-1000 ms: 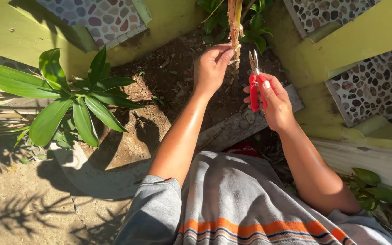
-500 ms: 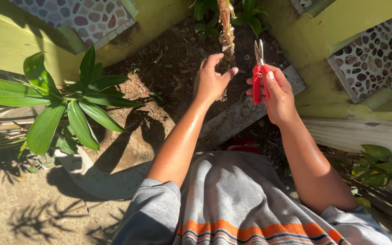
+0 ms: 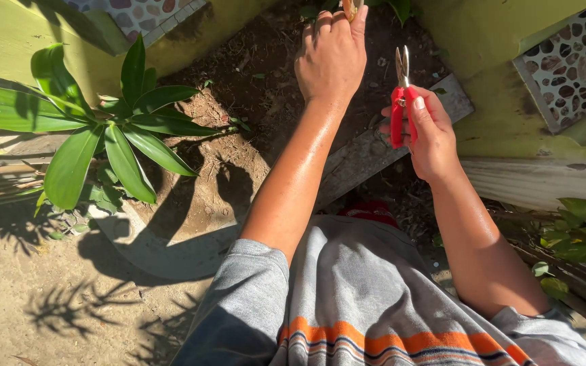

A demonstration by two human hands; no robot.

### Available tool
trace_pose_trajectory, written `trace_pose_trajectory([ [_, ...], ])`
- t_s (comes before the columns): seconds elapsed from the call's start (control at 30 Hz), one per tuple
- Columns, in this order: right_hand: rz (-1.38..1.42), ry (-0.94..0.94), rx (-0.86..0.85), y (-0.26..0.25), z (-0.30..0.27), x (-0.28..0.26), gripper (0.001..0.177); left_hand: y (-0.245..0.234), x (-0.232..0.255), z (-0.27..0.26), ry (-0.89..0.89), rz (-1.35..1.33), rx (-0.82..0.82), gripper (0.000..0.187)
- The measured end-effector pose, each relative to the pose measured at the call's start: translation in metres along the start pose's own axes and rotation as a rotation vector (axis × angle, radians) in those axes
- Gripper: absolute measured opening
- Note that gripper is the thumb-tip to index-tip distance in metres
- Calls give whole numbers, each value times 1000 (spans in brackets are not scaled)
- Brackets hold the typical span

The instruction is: Pruning various garden plants using handheld garden shears.

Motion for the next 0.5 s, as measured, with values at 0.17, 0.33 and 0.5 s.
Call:
trace_pose_trajectory([
  [0.17,-10,-23,34,-1,-16,4,46,27,-23,-14,39,-89,7,45],
  [0.33,-1,-19,62,-5,-55,10,46,0,-67,-77,-74,-340,-435,25],
  [0.5,-68,-44,47,-30,-96,36,41,12,-147,-209,-341,-314,-723,26],
])
Point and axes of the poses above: each hand's wrist, its own z-axis towards the middle knuckle, its own y-axis out of the palm, x = y × z, the point moved 5 cm from there along z, towards the middle knuckle, and after that the axes turned 15 degrees about -y, right-handed, at the moved point
